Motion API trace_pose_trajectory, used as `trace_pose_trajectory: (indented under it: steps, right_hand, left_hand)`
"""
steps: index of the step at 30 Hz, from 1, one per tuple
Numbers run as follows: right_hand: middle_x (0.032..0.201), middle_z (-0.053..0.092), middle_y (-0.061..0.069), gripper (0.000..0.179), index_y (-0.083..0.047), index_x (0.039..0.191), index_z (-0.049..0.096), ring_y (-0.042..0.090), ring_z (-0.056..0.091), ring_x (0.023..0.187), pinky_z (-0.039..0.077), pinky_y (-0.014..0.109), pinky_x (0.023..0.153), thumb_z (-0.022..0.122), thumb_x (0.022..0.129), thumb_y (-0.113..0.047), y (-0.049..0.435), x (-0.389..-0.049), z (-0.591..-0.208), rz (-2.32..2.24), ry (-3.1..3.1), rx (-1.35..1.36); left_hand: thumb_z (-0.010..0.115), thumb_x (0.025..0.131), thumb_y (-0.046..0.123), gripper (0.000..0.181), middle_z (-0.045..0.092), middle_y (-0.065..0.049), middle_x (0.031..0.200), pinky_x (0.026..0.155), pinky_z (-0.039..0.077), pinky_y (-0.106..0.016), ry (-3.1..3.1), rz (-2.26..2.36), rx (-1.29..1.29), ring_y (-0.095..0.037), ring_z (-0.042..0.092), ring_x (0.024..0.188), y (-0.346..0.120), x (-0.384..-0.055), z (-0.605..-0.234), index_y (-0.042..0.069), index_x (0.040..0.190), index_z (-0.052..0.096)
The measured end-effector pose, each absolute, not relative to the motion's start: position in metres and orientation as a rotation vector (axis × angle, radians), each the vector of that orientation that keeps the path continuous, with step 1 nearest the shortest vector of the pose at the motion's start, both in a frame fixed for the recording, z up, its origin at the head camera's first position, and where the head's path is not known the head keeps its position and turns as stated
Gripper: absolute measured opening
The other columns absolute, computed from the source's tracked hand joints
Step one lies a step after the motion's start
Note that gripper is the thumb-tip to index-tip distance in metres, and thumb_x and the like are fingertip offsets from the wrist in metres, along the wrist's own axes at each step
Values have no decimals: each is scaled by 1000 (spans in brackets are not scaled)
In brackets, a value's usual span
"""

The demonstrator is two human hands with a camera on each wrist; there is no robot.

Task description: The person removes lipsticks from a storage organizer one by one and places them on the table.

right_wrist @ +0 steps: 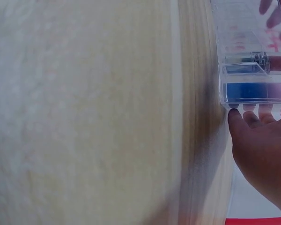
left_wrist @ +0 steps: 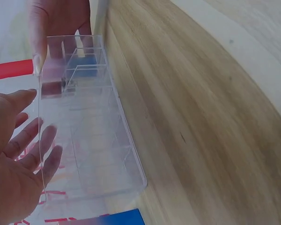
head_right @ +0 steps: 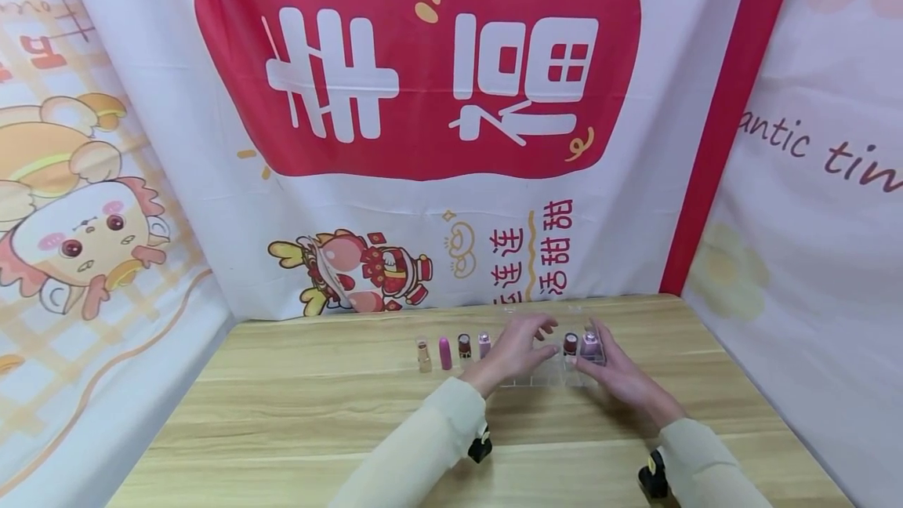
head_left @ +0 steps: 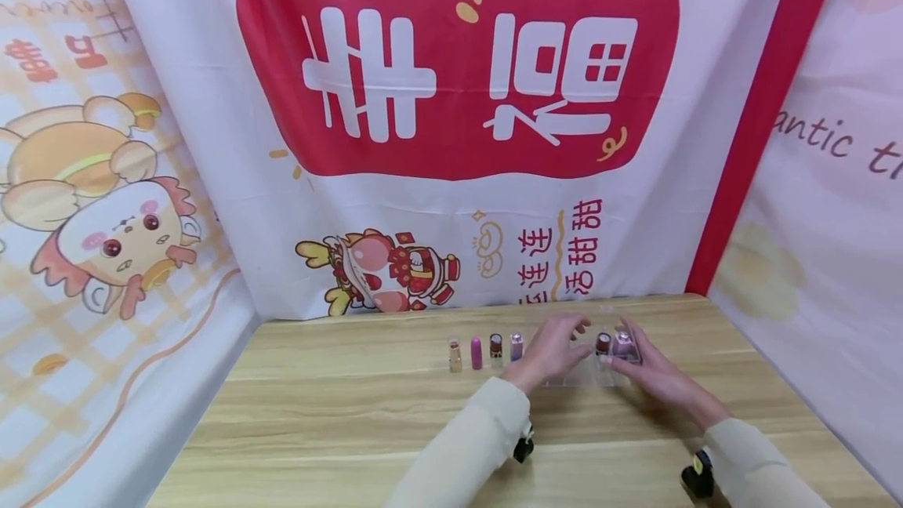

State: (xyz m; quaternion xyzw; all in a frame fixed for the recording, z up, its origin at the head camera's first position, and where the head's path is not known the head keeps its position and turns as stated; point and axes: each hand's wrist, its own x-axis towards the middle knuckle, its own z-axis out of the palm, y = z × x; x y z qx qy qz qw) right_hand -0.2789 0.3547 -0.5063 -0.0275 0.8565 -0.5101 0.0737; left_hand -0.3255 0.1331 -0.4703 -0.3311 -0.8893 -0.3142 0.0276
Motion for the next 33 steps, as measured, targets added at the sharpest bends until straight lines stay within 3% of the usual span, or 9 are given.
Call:
trace_pose_trajectory:
  steps: [7,16,23,33]
  right_hand:
    - [168,-2,27,105,-26,163,-15,54,-5,151,-1,79,112,63,98,-52,353,-277,-505,-1542,2566,-89]
    - [165,5,34,103,-16,164,-10,56,3,150,5,77,114,66,99,-43,355,-278,-509,-1574,2600,-172]
    - [167,2,30,104,-20,164,-12,53,-1,151,1,76,115,66,99,-44,355,-277,-511,-1609,2558,-138]
    - [166,2,32,102,-18,164,-11,54,-2,151,1,76,115,65,100,-42,353,-277,-509,-1623,2573,-152]
  left_hand:
    - [76,94,24,41,69,6,124,90,53,-19,-2767,-870,-1017,-10,65,111,145,-330,-473,19,133,64]
    - [78,93,23,31,71,5,114,84,52,-16,-2723,-841,-1025,-12,67,105,158,-337,-483,15,122,70]
    - [79,91,29,23,70,10,107,83,51,-16,-2726,-797,-1012,-8,66,100,164,-338,-489,21,111,72]
    - [79,91,33,25,70,13,111,89,54,-23,-2775,-869,-919,-5,64,101,166,-336,-490,24,114,73]
